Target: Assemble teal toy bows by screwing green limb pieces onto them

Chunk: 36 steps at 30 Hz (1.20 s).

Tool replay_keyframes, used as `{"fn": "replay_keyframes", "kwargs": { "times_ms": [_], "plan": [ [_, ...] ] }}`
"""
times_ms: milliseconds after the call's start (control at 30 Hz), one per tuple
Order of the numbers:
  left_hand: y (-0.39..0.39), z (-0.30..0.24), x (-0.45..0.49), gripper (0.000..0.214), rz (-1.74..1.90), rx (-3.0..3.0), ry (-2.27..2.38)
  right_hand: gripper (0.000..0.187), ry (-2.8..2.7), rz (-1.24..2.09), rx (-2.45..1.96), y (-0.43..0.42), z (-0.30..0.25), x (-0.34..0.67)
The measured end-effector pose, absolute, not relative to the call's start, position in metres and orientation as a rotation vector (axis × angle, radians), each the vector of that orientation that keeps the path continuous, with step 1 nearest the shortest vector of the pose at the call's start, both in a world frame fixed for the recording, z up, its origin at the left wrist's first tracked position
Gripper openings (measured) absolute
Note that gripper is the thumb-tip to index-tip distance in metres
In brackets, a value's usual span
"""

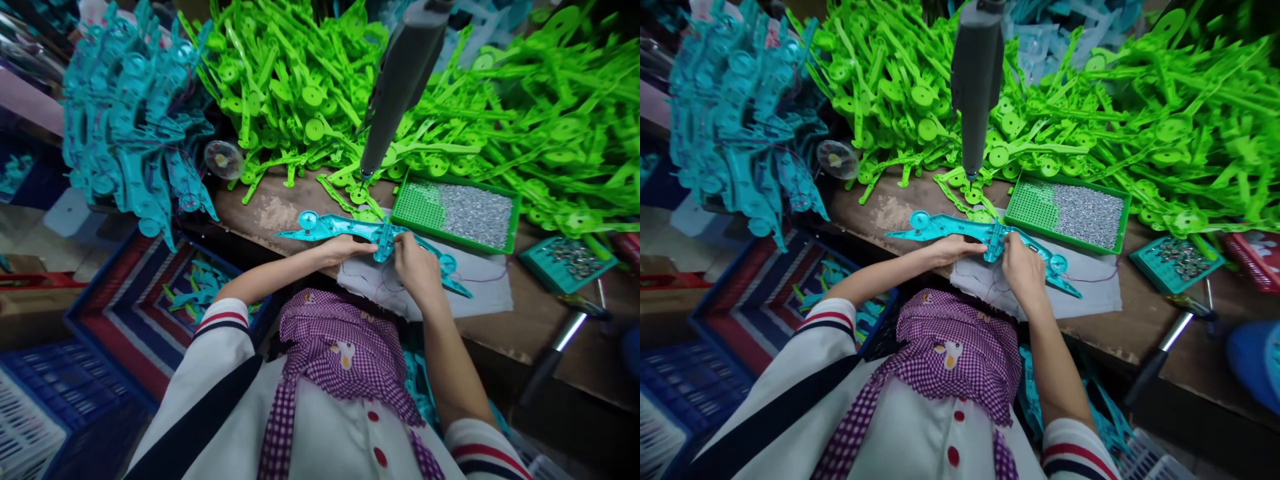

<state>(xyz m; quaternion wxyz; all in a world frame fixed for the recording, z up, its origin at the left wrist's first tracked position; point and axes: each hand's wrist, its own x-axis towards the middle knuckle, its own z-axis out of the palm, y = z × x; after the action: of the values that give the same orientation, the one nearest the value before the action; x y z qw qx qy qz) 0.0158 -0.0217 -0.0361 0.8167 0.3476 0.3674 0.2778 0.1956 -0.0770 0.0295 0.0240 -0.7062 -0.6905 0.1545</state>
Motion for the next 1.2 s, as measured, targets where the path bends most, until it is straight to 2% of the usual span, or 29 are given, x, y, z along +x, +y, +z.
{"fn": "replay_keyframes", "kwargs": {
  "times_ms": [200,367,433,500,600,700,800,933,1067,1200],
  "plan": [
    [-0.029,-0.030,0.024,0.047,0.514,0.705,0.784,0.033,-2.412,0.491,-2.095,-0.075,0.041,0.196],
    [-0.041,-0.020,0.022,0.030,0.325,0.858,0.852,0.026,-2.291,0.633,-2.184,-0.068,0.034,0.207],
    [-0.042,-0.010,0.012,0.036,0.105,1.068,0.792,0.023,-2.227,0.712,-2.193,-0.063,0.024,0.212],
    [-0.039,0.000,-0.001,0.031,0.025,1.391,0.698,0.021,-2.179,0.771,-2.169,-0.059,0.014,0.214],
    [-0.028,0.008,-0.010,0.011,0.274,1.957,0.757,0.021,-2.147,0.765,-2.173,-0.057,0.010,0.212],
    [-0.017,0.002,-0.005,0.014,0.355,2.224,0.816,0.023,-2.163,0.712,-2.292,-0.061,0.016,0.203],
    [-0.011,-0.008,0.003,0.010,0.331,2.213,0.800,0.028,-2.152,0.675,-2.344,-0.069,0.022,0.195],
    [-0.004,-0.011,0.005,0.004,0.300,2.096,0.833,0.027,-2.026,0.774,-2.157,-0.085,0.018,0.205],
    [0.008,-0.007,0.001,0.010,0.314,1.913,0.796,0.044,-1.880,0.919,-1.816,-0.098,0.014,0.229],
    [0.013,-0.004,-0.003,0.011,0.406,1.821,0.767,0.037,-1.766,0.789,-1.710,-0.089,0.007,0.237]
  ]
}}
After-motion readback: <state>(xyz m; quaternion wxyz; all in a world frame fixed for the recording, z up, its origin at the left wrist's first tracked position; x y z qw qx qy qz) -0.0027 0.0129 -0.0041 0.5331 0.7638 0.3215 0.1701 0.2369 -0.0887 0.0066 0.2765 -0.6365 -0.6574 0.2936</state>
